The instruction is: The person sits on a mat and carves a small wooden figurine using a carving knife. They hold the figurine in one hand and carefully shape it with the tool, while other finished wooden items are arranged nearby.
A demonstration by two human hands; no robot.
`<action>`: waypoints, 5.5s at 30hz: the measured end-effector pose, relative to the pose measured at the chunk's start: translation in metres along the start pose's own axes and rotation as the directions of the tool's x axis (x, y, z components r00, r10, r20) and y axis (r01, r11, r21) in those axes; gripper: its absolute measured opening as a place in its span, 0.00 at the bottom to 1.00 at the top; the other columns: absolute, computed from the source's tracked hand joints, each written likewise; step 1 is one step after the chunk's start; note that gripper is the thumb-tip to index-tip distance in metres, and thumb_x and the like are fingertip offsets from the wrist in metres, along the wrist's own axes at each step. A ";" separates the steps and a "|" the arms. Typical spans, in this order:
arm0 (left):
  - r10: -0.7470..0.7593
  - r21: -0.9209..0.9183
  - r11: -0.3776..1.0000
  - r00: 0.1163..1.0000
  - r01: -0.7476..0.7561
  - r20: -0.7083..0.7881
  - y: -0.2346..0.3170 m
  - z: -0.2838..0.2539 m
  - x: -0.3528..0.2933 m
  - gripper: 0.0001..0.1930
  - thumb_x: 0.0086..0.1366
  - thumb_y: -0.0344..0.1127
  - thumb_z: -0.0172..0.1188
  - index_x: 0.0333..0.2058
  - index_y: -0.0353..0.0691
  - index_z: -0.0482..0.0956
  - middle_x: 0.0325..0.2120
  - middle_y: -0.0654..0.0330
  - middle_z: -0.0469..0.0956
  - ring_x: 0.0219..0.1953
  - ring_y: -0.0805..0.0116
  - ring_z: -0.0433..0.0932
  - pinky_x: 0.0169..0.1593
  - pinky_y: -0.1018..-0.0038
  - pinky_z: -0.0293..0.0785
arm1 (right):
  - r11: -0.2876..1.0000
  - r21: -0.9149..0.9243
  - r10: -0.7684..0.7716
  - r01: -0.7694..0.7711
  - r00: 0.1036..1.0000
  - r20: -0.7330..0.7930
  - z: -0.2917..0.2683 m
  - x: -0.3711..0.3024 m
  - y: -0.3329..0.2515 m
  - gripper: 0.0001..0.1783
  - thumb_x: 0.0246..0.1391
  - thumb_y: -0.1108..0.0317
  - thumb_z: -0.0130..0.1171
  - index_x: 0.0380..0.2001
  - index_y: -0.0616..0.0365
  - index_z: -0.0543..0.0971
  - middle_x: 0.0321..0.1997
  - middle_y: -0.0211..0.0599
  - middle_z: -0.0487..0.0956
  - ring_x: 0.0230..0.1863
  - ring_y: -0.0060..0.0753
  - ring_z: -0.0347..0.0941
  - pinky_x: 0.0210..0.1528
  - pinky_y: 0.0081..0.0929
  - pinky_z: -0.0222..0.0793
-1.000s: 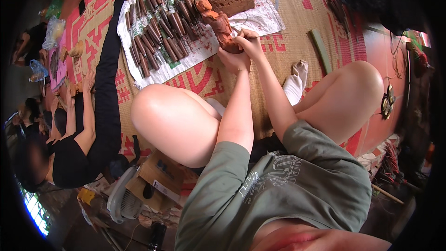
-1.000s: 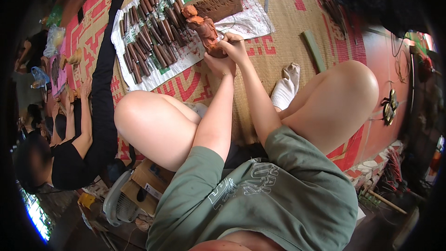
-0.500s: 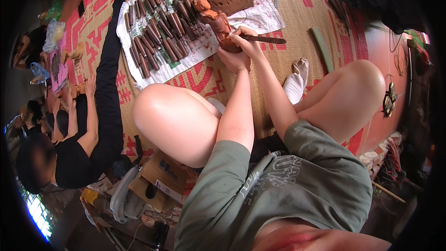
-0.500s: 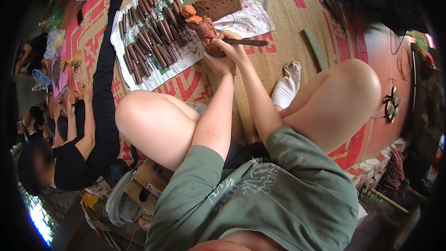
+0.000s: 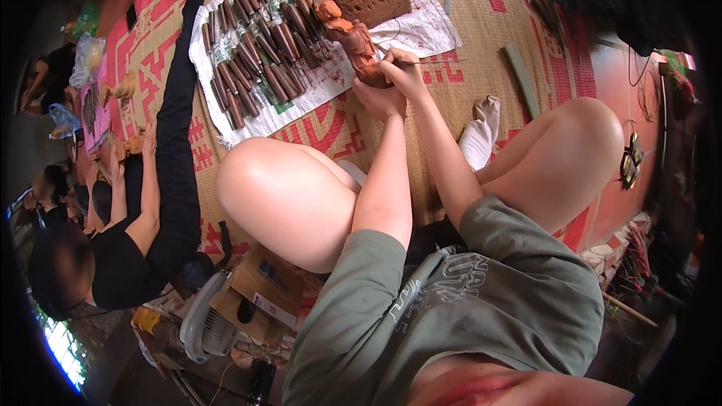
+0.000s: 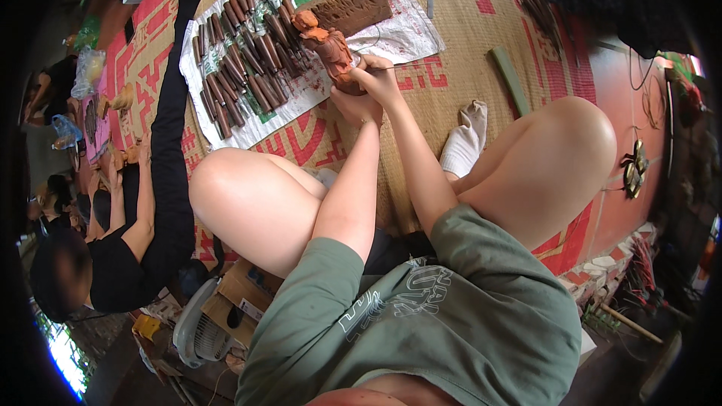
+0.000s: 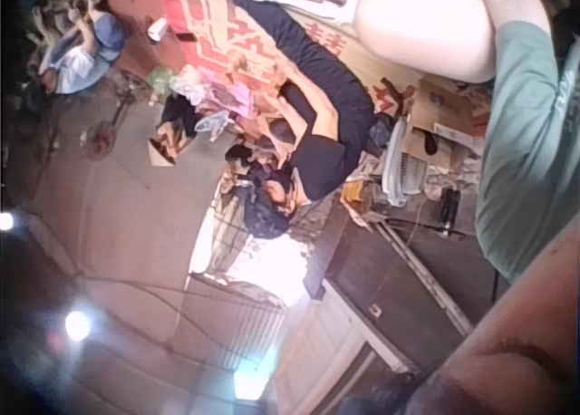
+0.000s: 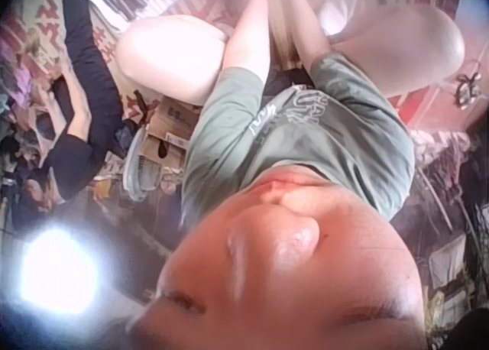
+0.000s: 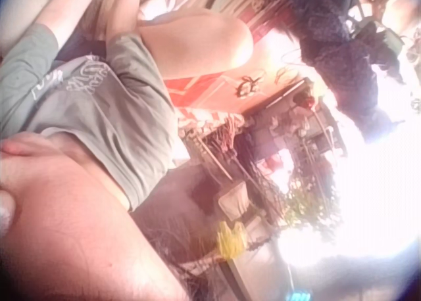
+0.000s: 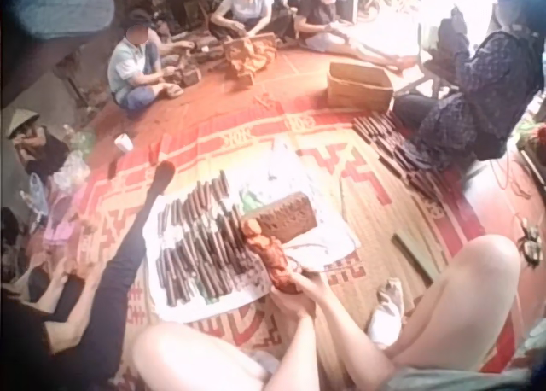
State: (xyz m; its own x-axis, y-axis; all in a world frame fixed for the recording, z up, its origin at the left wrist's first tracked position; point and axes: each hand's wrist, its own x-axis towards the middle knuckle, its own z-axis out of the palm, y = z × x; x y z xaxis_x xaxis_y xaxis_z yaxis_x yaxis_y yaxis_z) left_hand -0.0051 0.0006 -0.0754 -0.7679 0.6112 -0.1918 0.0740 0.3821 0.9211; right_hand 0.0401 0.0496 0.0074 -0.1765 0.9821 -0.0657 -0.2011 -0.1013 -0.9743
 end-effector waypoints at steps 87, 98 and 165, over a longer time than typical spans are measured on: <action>0.032 0.253 0.967 0.998 -0.019 -0.049 0.063 -0.020 -0.017 0.41 0.46 0.51 0.65 0.53 0.32 0.60 0.48 0.45 0.67 0.53 0.48 0.67 0.53 0.60 0.65 | 0.953 -0.302 -0.051 0.010 0.991 -0.127 0.008 0.007 0.003 0.09 0.42 0.74 0.55 0.16 0.62 0.66 0.14 0.27 0.65 0.19 0.18 0.59 0.22 0.21 0.56; 0.026 0.243 0.970 0.999 -0.014 -0.044 0.059 -0.020 -0.022 0.38 0.46 0.48 0.66 0.51 0.32 0.62 0.46 0.46 0.68 0.52 0.50 0.68 0.52 0.63 0.66 | 0.983 -0.163 0.068 -0.088 0.990 -0.120 0.009 0.000 -0.008 0.08 0.45 0.73 0.57 0.19 0.59 0.69 0.14 0.25 0.69 0.15 0.14 0.61 0.19 0.17 0.58; -0.070 0.230 0.970 0.997 0.074 -0.028 0.058 -0.035 -0.033 0.39 0.51 0.58 0.59 0.51 0.29 0.65 0.47 0.44 0.70 0.51 0.49 0.71 0.52 0.62 0.68 | 0.818 -0.567 0.003 -0.099 0.986 -0.168 0.053 -0.042 -0.044 0.12 0.42 0.58 0.57 0.23 0.55 0.75 0.24 0.40 0.78 0.30 0.46 0.74 0.40 0.40 0.63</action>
State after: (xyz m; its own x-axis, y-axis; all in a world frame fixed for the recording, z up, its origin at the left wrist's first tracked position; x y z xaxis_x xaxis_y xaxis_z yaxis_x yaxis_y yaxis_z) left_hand 0.0022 -0.0216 -0.0035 -0.7888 0.5634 -0.2458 0.1613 0.5755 0.8017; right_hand 0.0052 0.0041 0.0648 -0.0122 0.9945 -0.1039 0.3988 -0.0904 -0.9125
